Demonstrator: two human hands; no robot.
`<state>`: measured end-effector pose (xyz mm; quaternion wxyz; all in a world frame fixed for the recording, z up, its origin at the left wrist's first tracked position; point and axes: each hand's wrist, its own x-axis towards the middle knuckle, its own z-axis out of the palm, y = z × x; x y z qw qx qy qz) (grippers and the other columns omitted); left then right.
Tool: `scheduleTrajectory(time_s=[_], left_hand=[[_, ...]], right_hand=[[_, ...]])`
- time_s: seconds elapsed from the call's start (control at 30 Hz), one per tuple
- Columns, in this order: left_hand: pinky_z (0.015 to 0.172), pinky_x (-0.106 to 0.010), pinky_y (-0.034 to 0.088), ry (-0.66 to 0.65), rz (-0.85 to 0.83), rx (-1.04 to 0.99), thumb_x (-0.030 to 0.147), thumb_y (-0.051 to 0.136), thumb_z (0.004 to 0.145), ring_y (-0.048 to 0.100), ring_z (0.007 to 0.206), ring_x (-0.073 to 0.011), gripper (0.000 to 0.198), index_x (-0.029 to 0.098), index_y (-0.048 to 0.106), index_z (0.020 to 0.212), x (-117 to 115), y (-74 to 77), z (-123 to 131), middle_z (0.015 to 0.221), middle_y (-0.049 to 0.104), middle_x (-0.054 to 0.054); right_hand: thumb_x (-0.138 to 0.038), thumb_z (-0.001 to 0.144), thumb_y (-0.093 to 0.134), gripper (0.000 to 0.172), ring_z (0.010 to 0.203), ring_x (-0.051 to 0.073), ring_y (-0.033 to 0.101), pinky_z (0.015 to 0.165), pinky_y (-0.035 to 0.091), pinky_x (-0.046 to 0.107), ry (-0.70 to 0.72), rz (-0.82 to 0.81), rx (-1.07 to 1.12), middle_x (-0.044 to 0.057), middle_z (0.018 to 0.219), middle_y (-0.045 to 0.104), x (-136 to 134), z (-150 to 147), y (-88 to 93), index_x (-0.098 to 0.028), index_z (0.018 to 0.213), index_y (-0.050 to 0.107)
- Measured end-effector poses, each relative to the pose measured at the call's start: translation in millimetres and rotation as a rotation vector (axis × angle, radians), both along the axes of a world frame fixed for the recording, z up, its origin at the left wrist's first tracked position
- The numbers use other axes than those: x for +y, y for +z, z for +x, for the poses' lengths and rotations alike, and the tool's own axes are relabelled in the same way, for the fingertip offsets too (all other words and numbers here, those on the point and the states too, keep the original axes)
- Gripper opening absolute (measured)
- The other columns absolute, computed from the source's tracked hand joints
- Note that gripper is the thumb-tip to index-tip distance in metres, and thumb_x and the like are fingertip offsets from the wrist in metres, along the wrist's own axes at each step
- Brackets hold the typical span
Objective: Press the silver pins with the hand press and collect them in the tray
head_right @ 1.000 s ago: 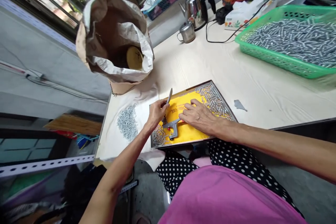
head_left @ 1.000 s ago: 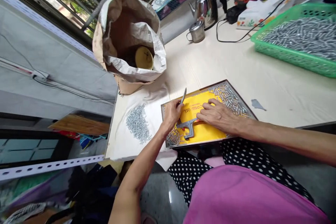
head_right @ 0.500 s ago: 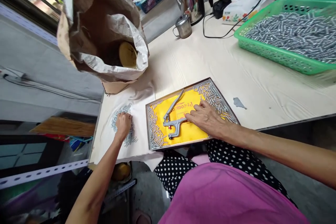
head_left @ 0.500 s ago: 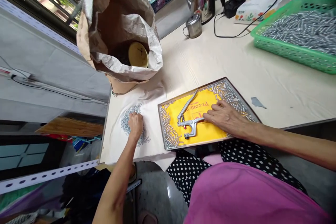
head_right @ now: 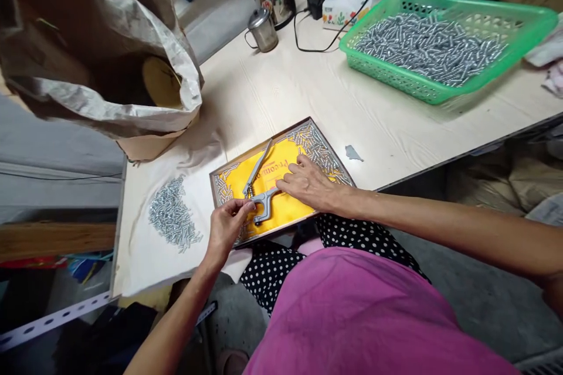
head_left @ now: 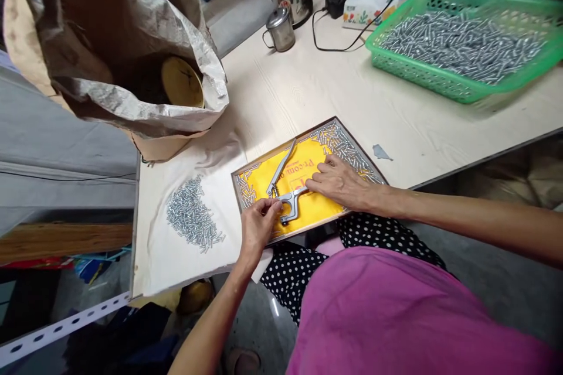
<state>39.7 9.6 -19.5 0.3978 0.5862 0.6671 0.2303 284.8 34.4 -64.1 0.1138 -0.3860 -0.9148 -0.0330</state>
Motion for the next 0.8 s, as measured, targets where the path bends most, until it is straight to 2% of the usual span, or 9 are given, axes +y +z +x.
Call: scheduleTrajectory(time_s=[0.17, 0.33, 0.53, 0.8], left_hand=[[0.066, -0.027, 0.05, -0.025, -0.038, 0.004, 0.045, 0.068, 0.08, 0.068, 0.07, -0.0184, 0.029, 0.017, 0.076, 0.083, -5, -3.0, 1, 0.078, 0.076, -0.004], [0.069, -0.028, 0.05, -0.032, 0.009, 0.118, 0.042, 0.066, 0.081, 0.068, 0.072, -0.0183, 0.026, 0.018, 0.075, 0.083, -6, -1.1, 7, 0.078, 0.076, -0.004], [0.069, -0.029, 0.049, 0.003, -0.042, 0.075, 0.049, 0.067, 0.077, 0.068, 0.074, -0.0205, 0.034, 0.017, 0.075, 0.08, -3, -4.7, 10, 0.08, 0.077, -0.007], [0.062, -0.027, 0.042, -0.023, -0.134, 0.133, 0.049, 0.066, 0.073, 0.061, 0.064, -0.0172, 0.034, 0.017, 0.074, 0.073, 4, -5.2, 14, 0.069, 0.072, -0.004]], right_hand=[[-0.015, 0.102, 0.049, 0.018, 0.083, 0.021, 0.051, 0.086, 0.023, 0.039, -0.031, 0.011, 0.008, 0.002, 0.077, 0.069, 1, 5, 5.8, -0.022, 0.097, 0.066], [-0.013, 0.1, 0.049, 0.019, 0.084, 0.021, 0.051, 0.09, 0.023, 0.041, -0.056, 0.025, -0.022, 0.002, 0.078, 0.069, -1, 14, 10.4, -0.022, 0.097, 0.066], [-0.011, 0.101, 0.047, 0.023, 0.082, 0.02, 0.05, 0.092, 0.023, 0.041, -0.08, 0.034, -0.044, 0.001, 0.076, 0.067, -3, 20, 11.4, -0.022, 0.094, 0.067], [-0.016, 0.102, 0.049, 0.021, 0.085, 0.02, 0.05, 0.085, 0.024, 0.04, -0.079, -0.012, -0.032, 0.003, 0.085, 0.067, -3, 20, 8.1, -0.021, 0.093, 0.067]])
